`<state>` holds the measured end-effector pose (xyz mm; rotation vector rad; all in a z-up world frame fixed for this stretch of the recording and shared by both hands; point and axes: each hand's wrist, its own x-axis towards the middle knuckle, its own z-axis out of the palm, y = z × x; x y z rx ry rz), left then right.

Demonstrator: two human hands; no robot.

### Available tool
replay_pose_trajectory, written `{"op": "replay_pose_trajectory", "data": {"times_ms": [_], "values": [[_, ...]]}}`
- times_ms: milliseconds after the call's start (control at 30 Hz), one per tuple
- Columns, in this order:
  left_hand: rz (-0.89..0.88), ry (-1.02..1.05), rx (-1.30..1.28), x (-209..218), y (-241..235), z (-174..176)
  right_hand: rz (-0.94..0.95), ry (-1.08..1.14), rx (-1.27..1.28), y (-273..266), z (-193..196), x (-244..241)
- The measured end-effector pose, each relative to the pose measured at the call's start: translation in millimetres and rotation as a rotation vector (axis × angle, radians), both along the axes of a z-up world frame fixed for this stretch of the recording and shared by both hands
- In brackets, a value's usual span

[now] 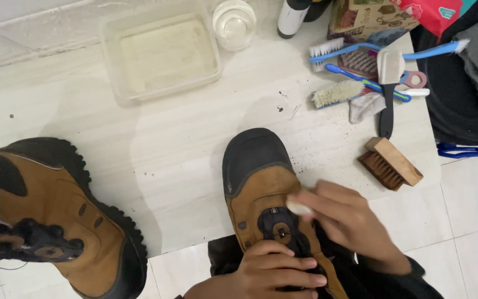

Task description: The person cleans a brown hiking boot using a small brush and a round applicator. They scrub the toe and side panels with the brush, then rub the surface with the applicator, focusing on the upper leather and around the lacing system.

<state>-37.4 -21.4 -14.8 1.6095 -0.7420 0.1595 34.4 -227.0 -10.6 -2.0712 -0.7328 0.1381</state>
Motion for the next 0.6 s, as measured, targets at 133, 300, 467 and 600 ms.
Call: {"op": "replay_pose_trajectory", "data": {"times_ms": [133,300,467,600], "values": [[0.117,-0.046,-0.019,-1.5,-8.5,-6.3,-0.021,0.028,0.01,1.3,2.9,-3.9],[0.164,-0.068,-0.039,0.7,-11.4,-2.7,0.006,-0.226,0.057,33.2,-9.7,19.0],[0.118,-0.065,-0.038,2.2,-6.5,-6.4,0.025,0.033,0.007,-0.6,6.0,-0.5],[0.148,-0.042,-0.046,-2.6,-9.6,-11.2,-0.051,0.01,0.01,5.5,6.3,-2.1]]}}
